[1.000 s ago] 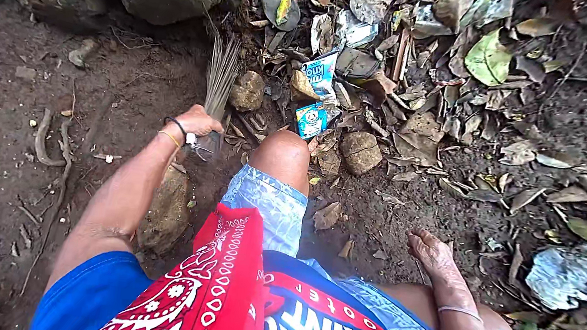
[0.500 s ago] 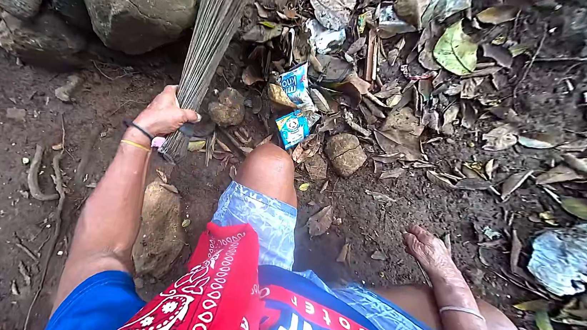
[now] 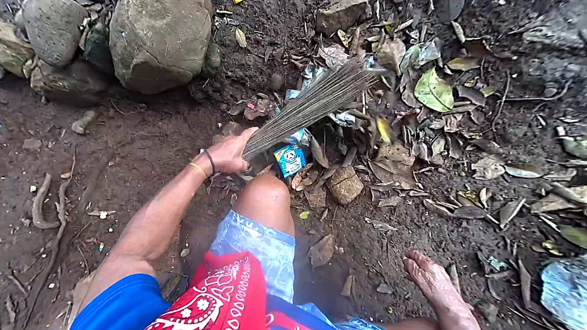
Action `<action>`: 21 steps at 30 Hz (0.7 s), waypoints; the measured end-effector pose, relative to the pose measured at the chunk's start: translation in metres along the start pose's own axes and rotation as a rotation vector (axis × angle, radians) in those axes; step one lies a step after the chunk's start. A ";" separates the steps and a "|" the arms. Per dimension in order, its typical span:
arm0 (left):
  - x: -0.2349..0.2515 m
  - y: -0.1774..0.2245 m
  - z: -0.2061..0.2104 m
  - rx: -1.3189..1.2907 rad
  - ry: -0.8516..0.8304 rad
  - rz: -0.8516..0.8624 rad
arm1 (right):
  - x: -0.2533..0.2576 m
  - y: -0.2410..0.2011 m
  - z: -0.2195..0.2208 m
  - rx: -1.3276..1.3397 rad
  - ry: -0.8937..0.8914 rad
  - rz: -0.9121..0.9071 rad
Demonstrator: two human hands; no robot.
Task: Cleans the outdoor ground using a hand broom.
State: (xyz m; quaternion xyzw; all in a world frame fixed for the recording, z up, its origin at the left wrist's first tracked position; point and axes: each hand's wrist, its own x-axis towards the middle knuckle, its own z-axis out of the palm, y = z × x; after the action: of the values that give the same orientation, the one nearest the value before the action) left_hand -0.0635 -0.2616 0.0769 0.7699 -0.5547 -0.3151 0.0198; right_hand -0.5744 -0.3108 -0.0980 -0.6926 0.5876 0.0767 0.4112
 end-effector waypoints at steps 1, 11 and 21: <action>-0.004 -0.004 -0.007 0.065 0.066 -0.042 | 0.002 0.001 0.001 -0.004 0.005 -0.006; 0.108 -0.046 -0.086 -0.020 0.262 -0.549 | 0.000 -0.005 0.001 -0.019 -0.012 0.025; 0.060 -0.041 -0.052 0.273 -0.051 0.152 | -0.020 -0.017 -0.010 0.029 -0.026 0.092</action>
State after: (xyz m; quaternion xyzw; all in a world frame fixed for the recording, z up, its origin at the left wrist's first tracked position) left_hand 0.0084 -0.3145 0.0757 0.7129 -0.6494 -0.2538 -0.0756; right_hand -0.5689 -0.3031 -0.0716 -0.6578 0.6145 0.0963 0.4248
